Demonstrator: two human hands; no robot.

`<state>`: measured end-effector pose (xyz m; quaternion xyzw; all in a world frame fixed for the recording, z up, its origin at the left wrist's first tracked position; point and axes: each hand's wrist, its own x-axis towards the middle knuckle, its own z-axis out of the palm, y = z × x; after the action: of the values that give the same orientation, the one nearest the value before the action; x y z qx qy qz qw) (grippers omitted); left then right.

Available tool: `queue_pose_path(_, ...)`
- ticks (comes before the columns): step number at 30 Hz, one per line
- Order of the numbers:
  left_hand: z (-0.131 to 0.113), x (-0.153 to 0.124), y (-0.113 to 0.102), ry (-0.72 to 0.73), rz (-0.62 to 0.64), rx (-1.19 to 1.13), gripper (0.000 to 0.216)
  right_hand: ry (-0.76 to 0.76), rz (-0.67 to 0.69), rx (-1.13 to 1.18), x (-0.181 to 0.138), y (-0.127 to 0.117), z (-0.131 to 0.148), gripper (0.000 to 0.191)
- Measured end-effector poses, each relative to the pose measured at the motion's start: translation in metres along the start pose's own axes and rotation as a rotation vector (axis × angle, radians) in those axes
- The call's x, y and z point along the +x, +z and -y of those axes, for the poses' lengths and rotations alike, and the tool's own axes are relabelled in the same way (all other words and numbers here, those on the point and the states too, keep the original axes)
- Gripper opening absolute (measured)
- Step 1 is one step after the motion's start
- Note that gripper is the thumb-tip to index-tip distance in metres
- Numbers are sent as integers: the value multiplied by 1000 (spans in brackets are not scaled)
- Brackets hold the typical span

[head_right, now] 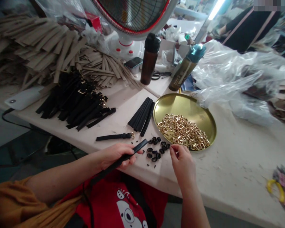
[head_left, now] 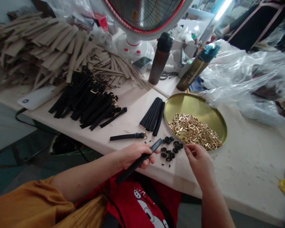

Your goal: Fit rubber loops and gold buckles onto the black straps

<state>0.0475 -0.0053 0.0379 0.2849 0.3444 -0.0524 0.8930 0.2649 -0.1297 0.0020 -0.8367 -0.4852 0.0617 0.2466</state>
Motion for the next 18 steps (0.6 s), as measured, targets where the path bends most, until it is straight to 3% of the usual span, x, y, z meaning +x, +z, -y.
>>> queue_pose_path(4, 6, -3, 0, 2, 40, -28, 29, -90, 108, -161, -2, 8, 2, 28)
queue_pose_path(18, 26, -27, 1, 38, 106, 1, 27, -112, 119, -329, -13, 17, 2, 20)
